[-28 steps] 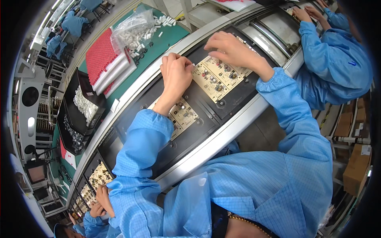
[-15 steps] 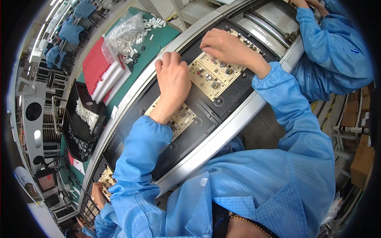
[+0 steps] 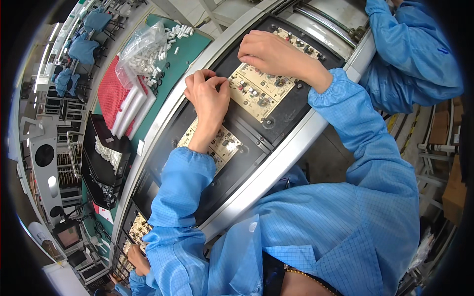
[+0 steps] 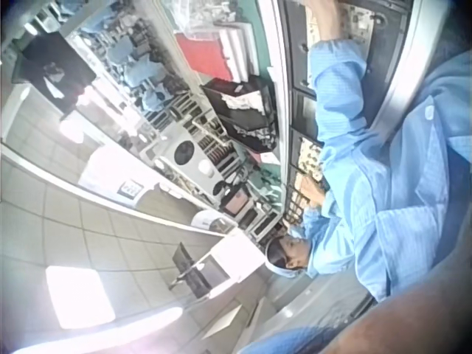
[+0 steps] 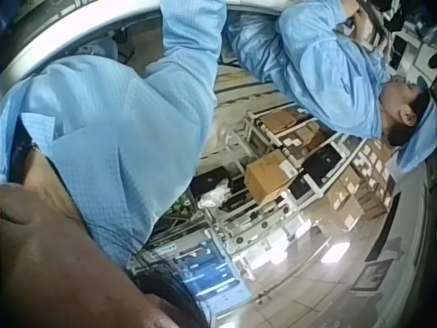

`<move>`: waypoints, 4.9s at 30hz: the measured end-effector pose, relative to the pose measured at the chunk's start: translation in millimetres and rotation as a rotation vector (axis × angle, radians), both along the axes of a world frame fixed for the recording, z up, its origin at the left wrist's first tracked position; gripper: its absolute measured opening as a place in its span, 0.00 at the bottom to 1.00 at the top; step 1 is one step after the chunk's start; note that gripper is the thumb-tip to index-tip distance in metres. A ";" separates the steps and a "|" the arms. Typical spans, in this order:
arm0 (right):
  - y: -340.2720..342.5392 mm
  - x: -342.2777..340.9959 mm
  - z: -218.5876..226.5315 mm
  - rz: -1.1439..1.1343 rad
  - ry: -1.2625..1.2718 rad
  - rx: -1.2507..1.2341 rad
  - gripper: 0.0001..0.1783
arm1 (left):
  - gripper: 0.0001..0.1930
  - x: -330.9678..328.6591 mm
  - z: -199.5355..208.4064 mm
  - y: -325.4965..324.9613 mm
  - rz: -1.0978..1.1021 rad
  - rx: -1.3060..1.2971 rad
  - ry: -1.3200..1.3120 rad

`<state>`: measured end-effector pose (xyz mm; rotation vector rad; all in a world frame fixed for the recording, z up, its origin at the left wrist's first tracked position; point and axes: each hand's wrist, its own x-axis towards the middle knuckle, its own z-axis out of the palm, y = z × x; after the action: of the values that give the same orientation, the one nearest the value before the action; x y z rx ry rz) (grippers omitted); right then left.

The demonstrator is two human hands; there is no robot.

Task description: The person assembles electronics along a conveyor line by picking components from bins, attaching them onto circuit boards by hand, and sliding the board trays along the track.

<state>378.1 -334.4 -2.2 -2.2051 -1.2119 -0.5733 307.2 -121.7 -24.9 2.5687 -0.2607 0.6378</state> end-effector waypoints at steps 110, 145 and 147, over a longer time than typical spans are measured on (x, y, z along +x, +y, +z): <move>78.8 -17.3 -7.4 0.164 0.039 0.051 0.06 | 0.06 -75.6 8.1 85.9 -0.064 0.176 0.073; 107.5 100.0 -17.9 0.119 0.234 0.047 0.12 | 0.34 -226.1 36.6 80.3 0.456 0.176 0.299; 100.7 122.5 -29.9 0.128 0.230 0.070 0.12 | 0.33 -221.8 36.4 69.8 0.520 0.279 0.347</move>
<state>500.6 -233.7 -32.1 -2.0527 -1.1823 -0.2963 85.4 -51.9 11.6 2.9784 0.4806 0.3279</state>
